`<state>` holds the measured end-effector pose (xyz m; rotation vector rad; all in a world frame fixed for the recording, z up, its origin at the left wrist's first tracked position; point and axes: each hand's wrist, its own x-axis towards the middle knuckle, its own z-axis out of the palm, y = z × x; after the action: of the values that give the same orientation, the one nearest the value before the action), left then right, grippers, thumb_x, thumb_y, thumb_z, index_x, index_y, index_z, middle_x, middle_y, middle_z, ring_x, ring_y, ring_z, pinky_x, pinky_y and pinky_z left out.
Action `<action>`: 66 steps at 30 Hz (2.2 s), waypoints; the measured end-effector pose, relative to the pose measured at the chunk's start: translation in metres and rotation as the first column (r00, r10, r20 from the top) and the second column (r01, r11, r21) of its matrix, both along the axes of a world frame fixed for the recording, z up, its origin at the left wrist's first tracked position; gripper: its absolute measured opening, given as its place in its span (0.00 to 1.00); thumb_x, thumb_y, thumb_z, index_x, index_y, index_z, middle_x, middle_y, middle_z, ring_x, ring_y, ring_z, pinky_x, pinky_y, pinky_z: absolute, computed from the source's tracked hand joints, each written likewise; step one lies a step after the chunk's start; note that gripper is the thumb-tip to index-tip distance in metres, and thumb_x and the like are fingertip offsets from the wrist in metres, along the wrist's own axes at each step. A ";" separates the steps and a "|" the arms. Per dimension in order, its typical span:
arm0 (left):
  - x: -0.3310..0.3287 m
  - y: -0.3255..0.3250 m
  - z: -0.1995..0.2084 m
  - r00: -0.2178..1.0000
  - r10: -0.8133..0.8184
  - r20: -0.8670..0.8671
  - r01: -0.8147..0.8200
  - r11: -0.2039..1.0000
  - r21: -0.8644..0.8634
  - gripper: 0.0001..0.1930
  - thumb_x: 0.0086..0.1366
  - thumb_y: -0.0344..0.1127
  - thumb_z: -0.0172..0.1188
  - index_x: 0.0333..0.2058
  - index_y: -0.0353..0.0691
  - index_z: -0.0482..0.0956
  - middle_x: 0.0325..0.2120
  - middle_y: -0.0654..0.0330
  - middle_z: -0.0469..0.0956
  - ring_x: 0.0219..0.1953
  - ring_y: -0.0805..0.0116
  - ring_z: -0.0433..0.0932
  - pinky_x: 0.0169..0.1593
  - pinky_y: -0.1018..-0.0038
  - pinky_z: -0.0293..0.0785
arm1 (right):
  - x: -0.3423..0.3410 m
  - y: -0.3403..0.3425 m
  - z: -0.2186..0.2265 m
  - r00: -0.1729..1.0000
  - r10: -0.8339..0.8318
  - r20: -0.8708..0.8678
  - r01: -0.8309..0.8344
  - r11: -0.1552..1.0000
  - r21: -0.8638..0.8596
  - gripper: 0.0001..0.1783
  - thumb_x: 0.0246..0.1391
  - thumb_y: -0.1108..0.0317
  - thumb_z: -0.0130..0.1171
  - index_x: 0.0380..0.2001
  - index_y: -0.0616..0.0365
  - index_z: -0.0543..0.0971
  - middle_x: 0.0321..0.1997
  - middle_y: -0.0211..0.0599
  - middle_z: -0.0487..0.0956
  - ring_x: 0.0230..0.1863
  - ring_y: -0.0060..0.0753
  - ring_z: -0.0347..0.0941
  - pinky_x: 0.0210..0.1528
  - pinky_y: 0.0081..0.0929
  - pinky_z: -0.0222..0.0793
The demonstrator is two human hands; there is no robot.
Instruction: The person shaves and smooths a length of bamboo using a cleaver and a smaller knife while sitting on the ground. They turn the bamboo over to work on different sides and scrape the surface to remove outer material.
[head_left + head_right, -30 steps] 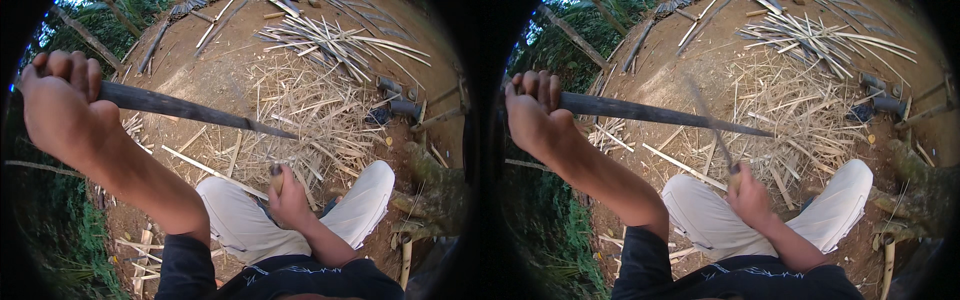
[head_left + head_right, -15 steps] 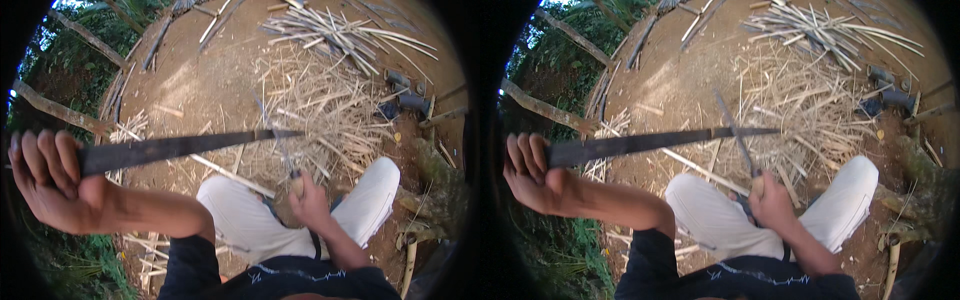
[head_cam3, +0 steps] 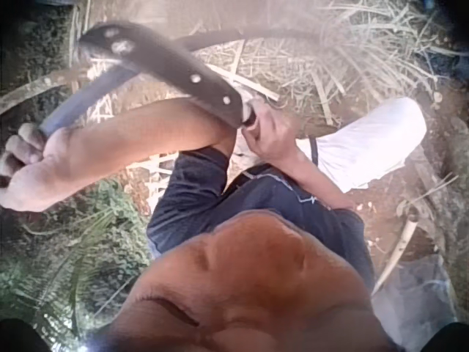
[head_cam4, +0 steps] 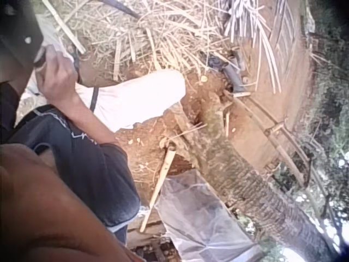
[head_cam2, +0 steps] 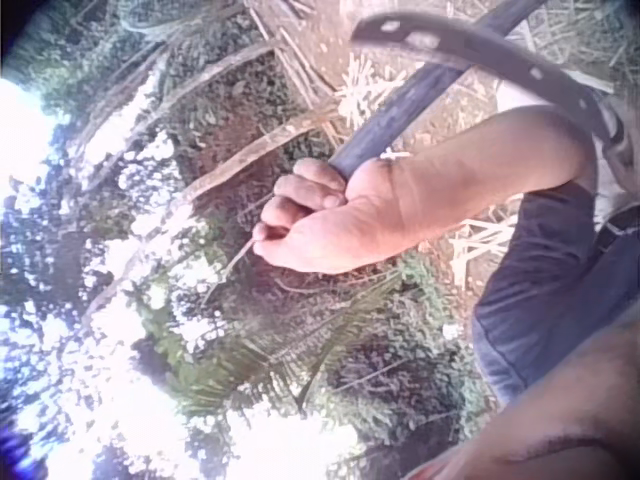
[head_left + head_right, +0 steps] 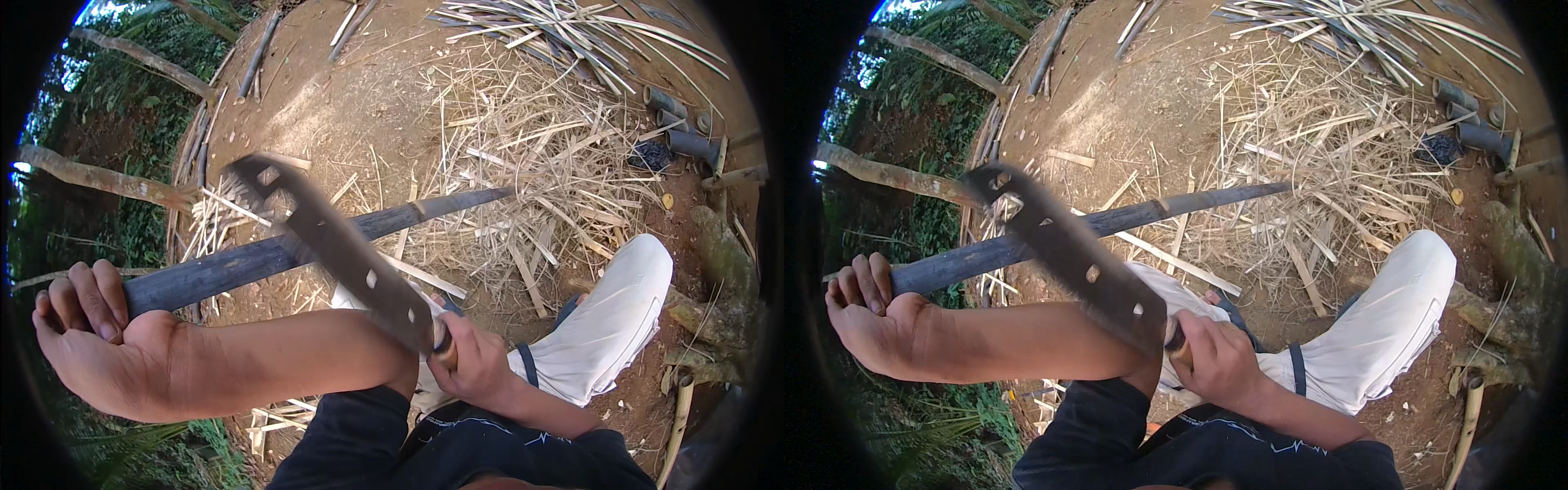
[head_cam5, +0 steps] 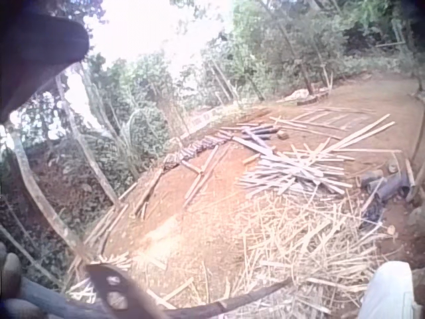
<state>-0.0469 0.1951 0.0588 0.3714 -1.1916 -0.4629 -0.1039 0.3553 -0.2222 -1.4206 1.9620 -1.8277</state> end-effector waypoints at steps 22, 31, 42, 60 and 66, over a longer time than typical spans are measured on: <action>-0.019 0.021 -0.002 0.995 0.047 -0.084 -0.051 0.998 -0.047 0.09 0.70 0.26 0.36 0.28 0.36 0.58 0.16 0.64 0.55 0.13 0.77 0.48 0.16 0.78 0.45 | 0.005 0.010 -0.034 0.988 -0.048 0.148 0.036 0.996 0.082 0.24 0.47 0.73 0.59 0.49 0.63 0.69 0.27 0.50 0.77 0.25 0.53 0.77 0.30 0.42 0.74; 0.044 -0.022 -0.005 0.752 -0.651 0.107 0.659 0.743 -0.117 0.12 0.71 0.29 0.40 0.25 0.40 0.61 0.13 0.67 0.54 0.09 0.80 0.47 0.10 0.81 0.46 | -0.040 0.017 -0.080 0.944 -0.078 0.320 -0.019 0.957 0.291 0.23 0.48 0.73 0.60 0.49 0.62 0.69 0.30 0.49 0.78 0.29 0.54 0.77 0.32 0.40 0.72; 0.090 -0.118 0.077 0.845 -0.439 0.304 0.437 0.896 0.078 0.17 0.72 0.28 0.38 0.21 0.42 0.55 0.14 0.66 0.49 0.12 0.76 0.43 0.16 0.77 0.43 | -0.042 -0.021 -0.088 0.920 -0.068 0.386 -0.075 0.937 0.342 0.19 0.57 0.62 0.59 0.44 0.65 0.71 0.30 0.55 0.78 0.34 0.59 0.76 0.37 0.45 0.72; 0.156 -0.209 0.008 0.920 -0.350 0.175 0.299 0.917 0.264 0.18 0.75 0.33 0.38 0.21 0.45 0.57 0.12 0.68 0.49 0.10 0.78 0.43 0.14 0.78 0.41 | -0.134 -0.040 -0.312 0.915 -0.358 0.186 0.025 0.511 0.859 0.18 0.54 0.61 0.54 0.41 0.66 0.73 0.32 0.61 0.79 0.37 0.62 0.78 0.42 0.52 0.73; 0.144 -0.204 -0.007 0.932 -0.355 0.070 0.326 0.907 0.268 0.17 0.74 0.33 0.40 0.22 0.44 0.58 0.12 0.68 0.49 0.10 0.78 0.43 0.13 0.80 0.43 | -0.132 -0.055 -0.300 0.960 -0.252 0.120 0.047 0.569 0.821 0.17 0.56 0.61 0.56 0.39 0.66 0.72 0.33 0.61 0.79 0.37 0.61 0.78 0.42 0.50 0.74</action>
<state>0.0971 -0.0092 0.0515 0.4137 -1.3220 -0.9152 -0.2354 0.3005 -0.5221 -0.7068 2.3452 -0.7795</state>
